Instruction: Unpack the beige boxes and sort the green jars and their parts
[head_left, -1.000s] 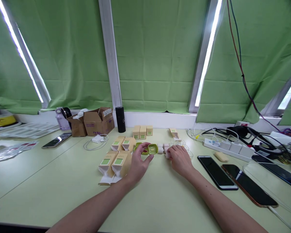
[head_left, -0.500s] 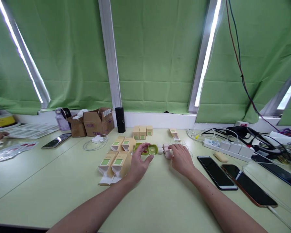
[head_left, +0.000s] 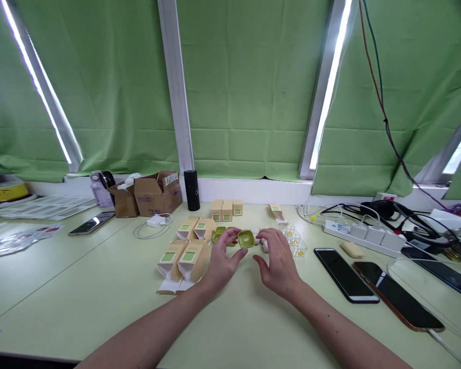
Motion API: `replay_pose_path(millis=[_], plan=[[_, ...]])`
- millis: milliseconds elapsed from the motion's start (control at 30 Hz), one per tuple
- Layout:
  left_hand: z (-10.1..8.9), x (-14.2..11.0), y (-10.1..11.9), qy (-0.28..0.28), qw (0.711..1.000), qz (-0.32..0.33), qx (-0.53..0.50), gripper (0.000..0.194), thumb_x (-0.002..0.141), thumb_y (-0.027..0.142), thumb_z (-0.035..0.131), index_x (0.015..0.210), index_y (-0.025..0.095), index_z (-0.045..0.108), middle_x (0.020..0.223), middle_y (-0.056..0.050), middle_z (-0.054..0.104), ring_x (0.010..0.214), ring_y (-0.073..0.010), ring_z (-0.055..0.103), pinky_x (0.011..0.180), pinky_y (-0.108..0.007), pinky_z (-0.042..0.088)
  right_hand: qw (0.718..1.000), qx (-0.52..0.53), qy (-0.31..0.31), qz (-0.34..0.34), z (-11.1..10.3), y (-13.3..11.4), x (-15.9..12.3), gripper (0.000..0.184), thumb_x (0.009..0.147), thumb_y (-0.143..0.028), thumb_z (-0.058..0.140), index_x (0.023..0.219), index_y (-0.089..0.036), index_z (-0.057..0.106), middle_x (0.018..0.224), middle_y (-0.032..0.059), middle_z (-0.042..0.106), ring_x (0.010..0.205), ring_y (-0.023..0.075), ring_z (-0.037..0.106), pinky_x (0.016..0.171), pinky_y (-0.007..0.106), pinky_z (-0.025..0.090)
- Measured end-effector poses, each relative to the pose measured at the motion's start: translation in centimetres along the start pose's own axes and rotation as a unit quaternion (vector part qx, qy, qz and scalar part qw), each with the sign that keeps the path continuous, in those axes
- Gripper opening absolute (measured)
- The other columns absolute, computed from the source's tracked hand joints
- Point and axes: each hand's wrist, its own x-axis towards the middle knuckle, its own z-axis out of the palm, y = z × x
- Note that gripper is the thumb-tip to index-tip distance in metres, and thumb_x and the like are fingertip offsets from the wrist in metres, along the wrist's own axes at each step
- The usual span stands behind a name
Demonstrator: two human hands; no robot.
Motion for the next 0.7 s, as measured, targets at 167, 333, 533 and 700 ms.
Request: replay_pose_path(millis=[167,333,533,700], plan=[[0.4,-0.2,-0.2,-0.036,0.998,-0.026,-0.040,0.047,0.085,0.040,0.079,0.120,0.021,0.055,0.116,-0.011,0.073,0.111,-0.0263,0.069,0.100,-0.043,0.051,0.998,0.031,0.050,-0.018,0.7,-0.4,-0.3,0.048,0.087,-0.017,0.062,0.131,-0.023,0.043,0.125,0.0139,0.057,0.122,0.0339,0.052,0.101,0.057,0.048],[0.9,-0.4,-0.7,-0.066,0.987,-0.079,-0.123,0.055,0.082,0.056,0.079,0.114,0.020,0.054,0.099,-0.010,0.075,0.096,-0.0242,0.072,0.079,-0.033,0.056,0.996,0.048,0.070,-0.009,1.0,-0.6,-0.3,0.050,0.089,-0.020,0.065,0.133,-0.023,0.042,0.125,0.0144,0.056,0.123,0.0338,0.051,0.100,0.057,0.050],[1.4,-0.5,-0.9,-0.090,0.977,-0.116,-0.156,0.059,0.079,0.069,0.075,0.103,0.019,0.054,0.079,-0.004,0.074,0.074,-0.0193,0.072,0.076,-0.032,0.054,0.996,0.047,0.073,-0.002,1.3,-0.8,-0.3,0.044,0.093,-0.017,0.059,0.132,-0.023,0.041,0.125,0.0146,0.054,0.121,0.0327,0.050,0.099,0.057,0.051],[1.8,-0.5,-0.3,-0.105,0.972,-0.093,-0.190,0.054,0.086,0.068,0.067,0.099,0.016,0.062,0.098,-0.011,0.076,0.091,-0.0257,0.075,0.085,-0.037,0.056,0.996,0.057,0.062,0.008,1.2,-1.0,-0.3,0.043,0.092,-0.018,0.058,0.131,-0.024,0.041,0.127,0.0151,0.053,0.121,0.0335,0.049,0.098,0.060,0.052]])
